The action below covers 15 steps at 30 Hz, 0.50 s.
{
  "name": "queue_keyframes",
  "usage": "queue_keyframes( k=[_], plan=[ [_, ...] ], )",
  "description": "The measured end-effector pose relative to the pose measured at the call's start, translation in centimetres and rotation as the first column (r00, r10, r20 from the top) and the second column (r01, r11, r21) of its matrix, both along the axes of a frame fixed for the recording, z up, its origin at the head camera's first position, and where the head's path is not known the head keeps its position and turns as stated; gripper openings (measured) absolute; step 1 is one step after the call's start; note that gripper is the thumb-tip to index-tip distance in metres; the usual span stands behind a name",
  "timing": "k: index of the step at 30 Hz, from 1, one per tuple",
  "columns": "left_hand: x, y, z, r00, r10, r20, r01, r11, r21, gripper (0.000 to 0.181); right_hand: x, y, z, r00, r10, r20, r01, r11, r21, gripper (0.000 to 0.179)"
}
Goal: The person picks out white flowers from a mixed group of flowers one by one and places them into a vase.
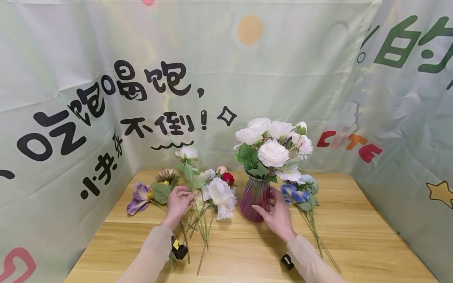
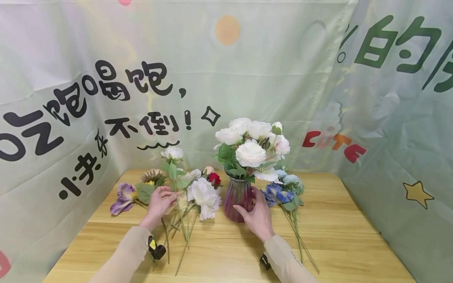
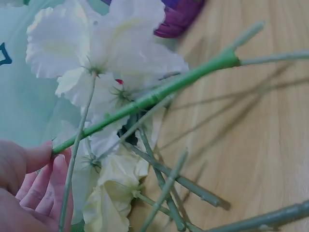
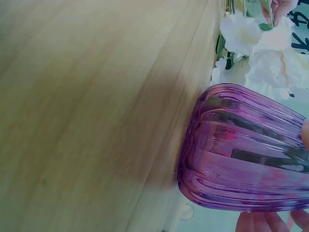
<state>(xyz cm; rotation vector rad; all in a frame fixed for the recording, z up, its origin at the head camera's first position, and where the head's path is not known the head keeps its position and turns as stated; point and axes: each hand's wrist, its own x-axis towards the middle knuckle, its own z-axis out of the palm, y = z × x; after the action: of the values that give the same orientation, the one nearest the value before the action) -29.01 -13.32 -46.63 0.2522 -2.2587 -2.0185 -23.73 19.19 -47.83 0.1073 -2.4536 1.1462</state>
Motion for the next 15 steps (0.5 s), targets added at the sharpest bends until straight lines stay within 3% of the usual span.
queue_keyframes(
  k=[9,15],
  plan=[
    [0.5,-0.6,1.2,0.999,-0.040,0.034,0.036,0.993,0.116,0.048,0.0,0.0,0.0,1.000,0.001,-0.015,-0.001,1.000,0.008,0.085],
    [0.5,-1.0,1.8,0.997,-0.066,0.048,0.060,0.990,0.125,0.042,0.1,0.0,0.1,1.000,0.004,-0.012,-0.004,1.000,0.010,0.085]
  ],
)
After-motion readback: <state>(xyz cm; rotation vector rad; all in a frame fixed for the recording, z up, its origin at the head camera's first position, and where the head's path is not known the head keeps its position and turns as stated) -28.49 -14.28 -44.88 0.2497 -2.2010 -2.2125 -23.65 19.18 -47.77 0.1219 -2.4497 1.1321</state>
